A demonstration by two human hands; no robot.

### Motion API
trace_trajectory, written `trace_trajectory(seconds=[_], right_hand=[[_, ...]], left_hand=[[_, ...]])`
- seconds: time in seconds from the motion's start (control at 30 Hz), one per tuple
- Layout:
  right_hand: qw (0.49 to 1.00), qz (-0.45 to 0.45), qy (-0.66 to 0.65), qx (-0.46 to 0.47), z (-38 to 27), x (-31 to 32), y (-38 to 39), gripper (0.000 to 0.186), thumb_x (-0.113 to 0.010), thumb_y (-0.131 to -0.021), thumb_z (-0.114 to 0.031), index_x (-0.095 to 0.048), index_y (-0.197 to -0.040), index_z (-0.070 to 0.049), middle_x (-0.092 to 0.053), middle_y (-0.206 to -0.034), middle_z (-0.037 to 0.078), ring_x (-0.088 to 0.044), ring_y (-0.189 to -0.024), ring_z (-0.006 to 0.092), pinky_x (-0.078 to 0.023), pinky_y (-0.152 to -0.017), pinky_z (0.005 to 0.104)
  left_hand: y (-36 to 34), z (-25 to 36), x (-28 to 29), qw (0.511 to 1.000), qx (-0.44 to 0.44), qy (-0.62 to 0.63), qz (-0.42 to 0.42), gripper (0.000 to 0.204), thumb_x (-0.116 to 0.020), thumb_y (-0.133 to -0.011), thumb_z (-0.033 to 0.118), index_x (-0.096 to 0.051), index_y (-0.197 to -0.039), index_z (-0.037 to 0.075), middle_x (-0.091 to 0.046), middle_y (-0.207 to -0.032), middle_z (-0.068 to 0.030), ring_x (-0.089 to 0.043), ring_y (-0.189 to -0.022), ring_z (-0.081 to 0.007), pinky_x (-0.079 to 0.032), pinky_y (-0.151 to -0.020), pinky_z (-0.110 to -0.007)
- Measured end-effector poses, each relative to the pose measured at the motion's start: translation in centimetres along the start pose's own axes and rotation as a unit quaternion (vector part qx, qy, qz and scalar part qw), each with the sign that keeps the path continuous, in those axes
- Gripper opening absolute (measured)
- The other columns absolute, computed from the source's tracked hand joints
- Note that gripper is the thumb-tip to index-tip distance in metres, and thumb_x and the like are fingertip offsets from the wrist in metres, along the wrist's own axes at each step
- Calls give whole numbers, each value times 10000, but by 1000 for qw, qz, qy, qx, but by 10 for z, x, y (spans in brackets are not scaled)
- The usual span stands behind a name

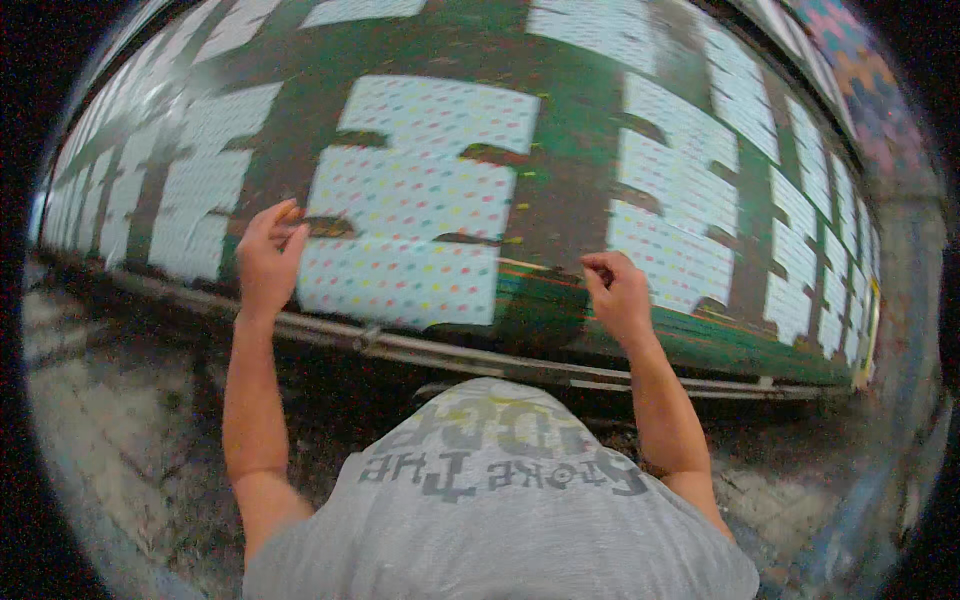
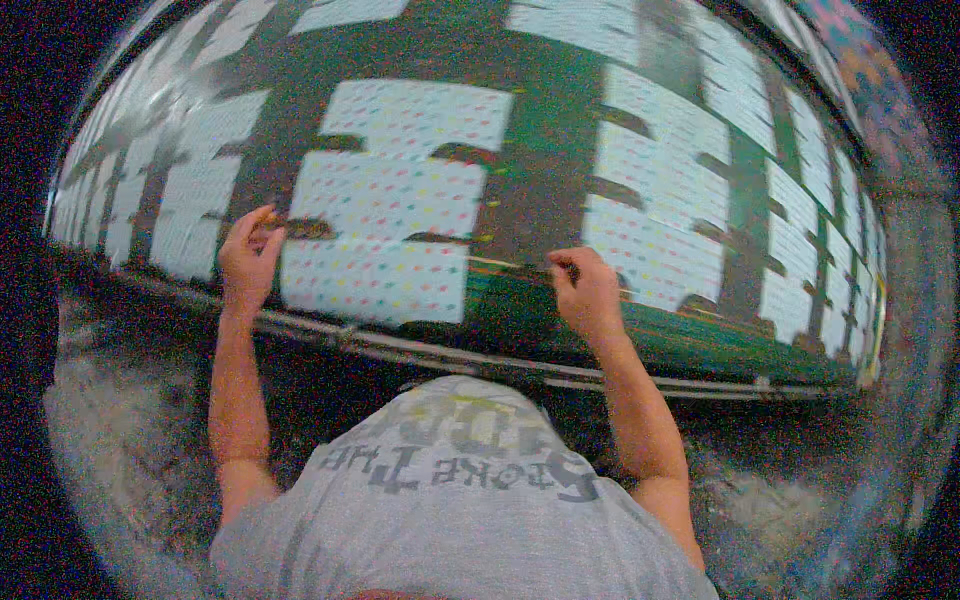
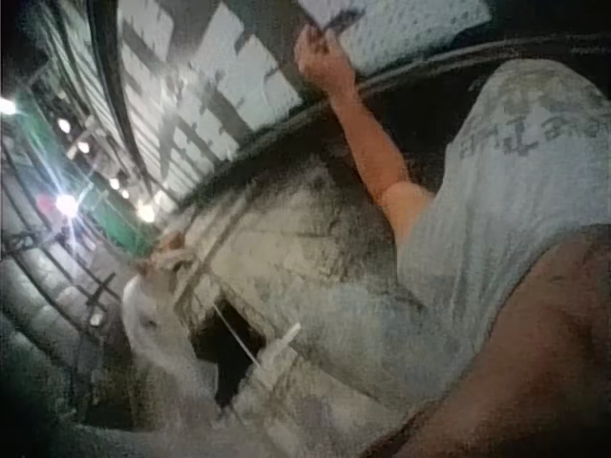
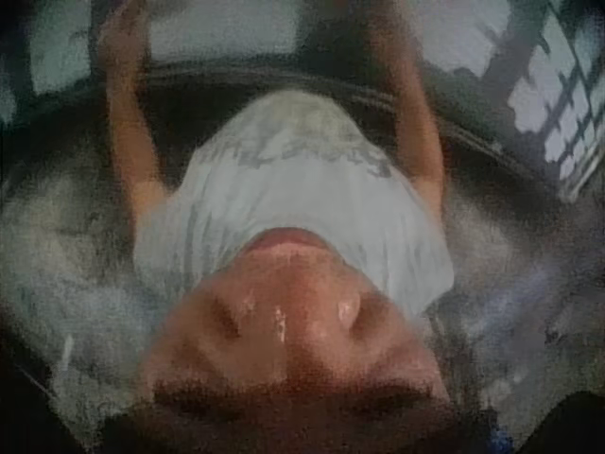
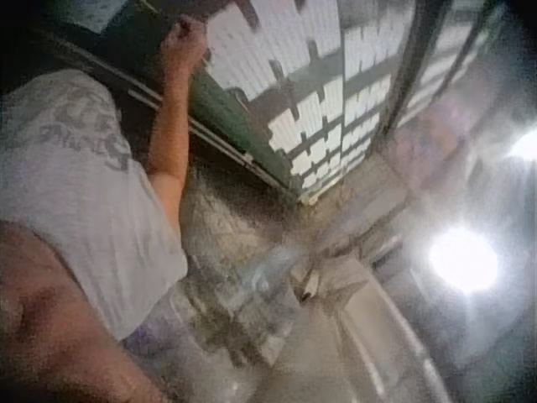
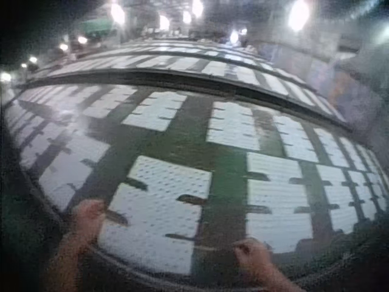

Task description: The person aligns and smooths polka-dotted stencils on a green surface, then uses a squeegee to pull yellow ink across a screen-printing frame, depositing yellow dots through the stencil. The person repeats the squeegee strokes and repositions the frame multiple times.

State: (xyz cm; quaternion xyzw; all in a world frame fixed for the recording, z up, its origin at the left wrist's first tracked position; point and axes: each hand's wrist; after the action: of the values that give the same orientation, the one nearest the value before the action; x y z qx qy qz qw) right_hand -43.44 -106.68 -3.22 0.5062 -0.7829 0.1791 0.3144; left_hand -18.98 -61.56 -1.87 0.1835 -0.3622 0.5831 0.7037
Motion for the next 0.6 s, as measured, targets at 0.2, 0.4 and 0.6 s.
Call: trace_trajectory(seconds=[0.2,0.4,0.6], right_hand=[[991,111,67,35,66,94,-50,123,-799,-952,-160,-790,-1038,-73,-773,-1018,151,-771,-876,335,-610,-782,449],[966,189,168,63,154,197,-117,127,-801,-950,-216,-801,-984,-95,-769,-1000,134,-768,-902,368,-609,-786,480],[943,209,250,66,257,277,-217,174,-736,-976,-233,-830,-1026,-95,-787,-1046,166,-772,-960,394,-617,-850,519]], left_hand=[[3,114,-76,985,-173,19,1,395,-800,-927,-26,-725,-1309,38,-741,-1223,-136,-745,-1024,-250,-605,-881,-379],[32,219,-204,951,-307,29,-27,490,-849,-852,-7,-714,-1322,27,-730,-1307,-159,-691,-1205,-368,-542,-1054,-465],[47,254,-315,955,-288,-47,-43,612,-826,-917,231,-633,-1461,28,-620,-1513,-181,-508,-1473,-440,-350,-1251,-577]])
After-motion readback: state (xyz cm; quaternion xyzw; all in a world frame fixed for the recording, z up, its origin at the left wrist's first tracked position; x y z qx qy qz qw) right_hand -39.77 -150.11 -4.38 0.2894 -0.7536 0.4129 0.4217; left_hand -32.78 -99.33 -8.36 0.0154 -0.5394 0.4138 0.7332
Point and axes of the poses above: each hand's wrist, its own y-axis away from the middle knuckle, its own x-axis out of the back of the hand, z = x × y
